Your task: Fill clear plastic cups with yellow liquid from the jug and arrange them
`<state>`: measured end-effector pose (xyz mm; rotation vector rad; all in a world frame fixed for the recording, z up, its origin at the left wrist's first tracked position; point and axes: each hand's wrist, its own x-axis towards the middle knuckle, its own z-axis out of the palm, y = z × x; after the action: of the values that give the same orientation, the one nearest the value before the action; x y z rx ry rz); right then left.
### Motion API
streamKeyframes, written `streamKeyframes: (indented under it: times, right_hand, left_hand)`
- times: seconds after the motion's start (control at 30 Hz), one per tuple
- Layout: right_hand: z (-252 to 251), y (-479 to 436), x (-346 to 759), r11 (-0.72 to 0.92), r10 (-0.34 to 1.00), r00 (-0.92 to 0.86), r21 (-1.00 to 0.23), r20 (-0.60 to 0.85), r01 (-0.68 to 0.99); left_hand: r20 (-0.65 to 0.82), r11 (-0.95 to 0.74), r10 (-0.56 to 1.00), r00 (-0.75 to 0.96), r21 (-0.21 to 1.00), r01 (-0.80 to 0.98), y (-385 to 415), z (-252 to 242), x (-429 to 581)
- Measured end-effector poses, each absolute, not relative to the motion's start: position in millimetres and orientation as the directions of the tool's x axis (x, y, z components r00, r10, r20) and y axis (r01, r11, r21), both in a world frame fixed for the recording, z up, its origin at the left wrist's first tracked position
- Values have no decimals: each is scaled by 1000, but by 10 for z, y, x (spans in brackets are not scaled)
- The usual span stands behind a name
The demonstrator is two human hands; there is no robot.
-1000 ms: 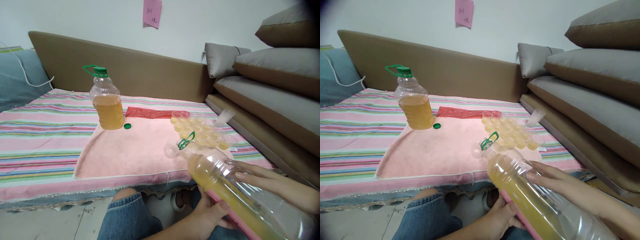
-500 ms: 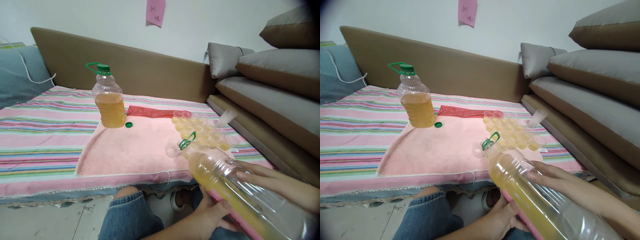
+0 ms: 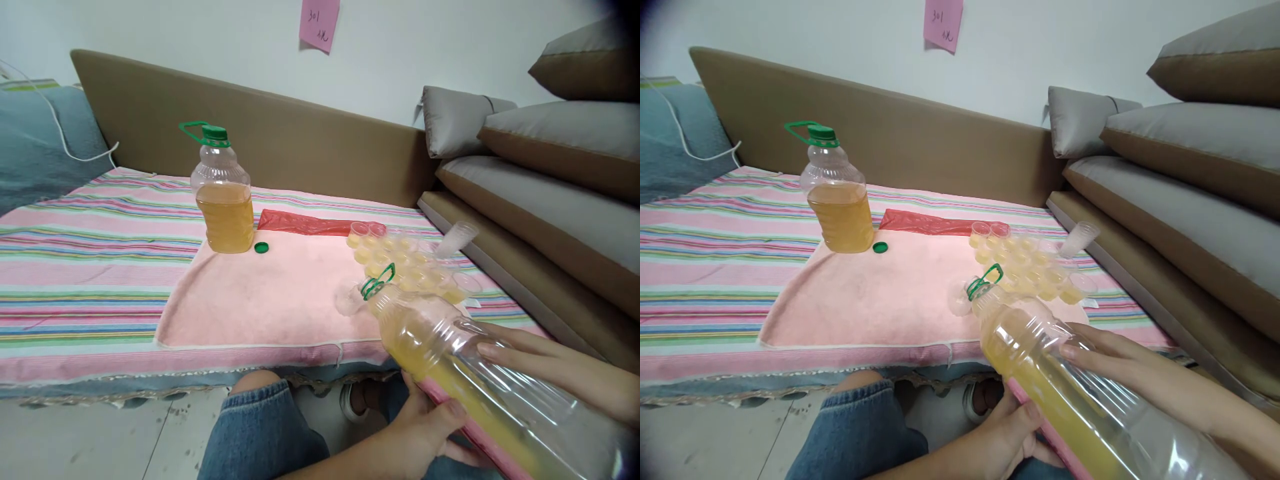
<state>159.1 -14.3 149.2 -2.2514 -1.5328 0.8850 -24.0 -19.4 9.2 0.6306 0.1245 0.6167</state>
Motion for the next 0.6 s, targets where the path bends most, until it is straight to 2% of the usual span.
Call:
streamKeyframes:
  times: [0.23,0.6]
  right_hand:
    - [1494,-171,1582,-375,920,218,-575,-324,727]
    - [1432,-170,1680,-401,906,223,-556,-361,729]
  left_hand:
    - [65,653,568,820,571,-498,-185,104,-247]
    - [39,675,555,831,563,-478,-177,134,-257]
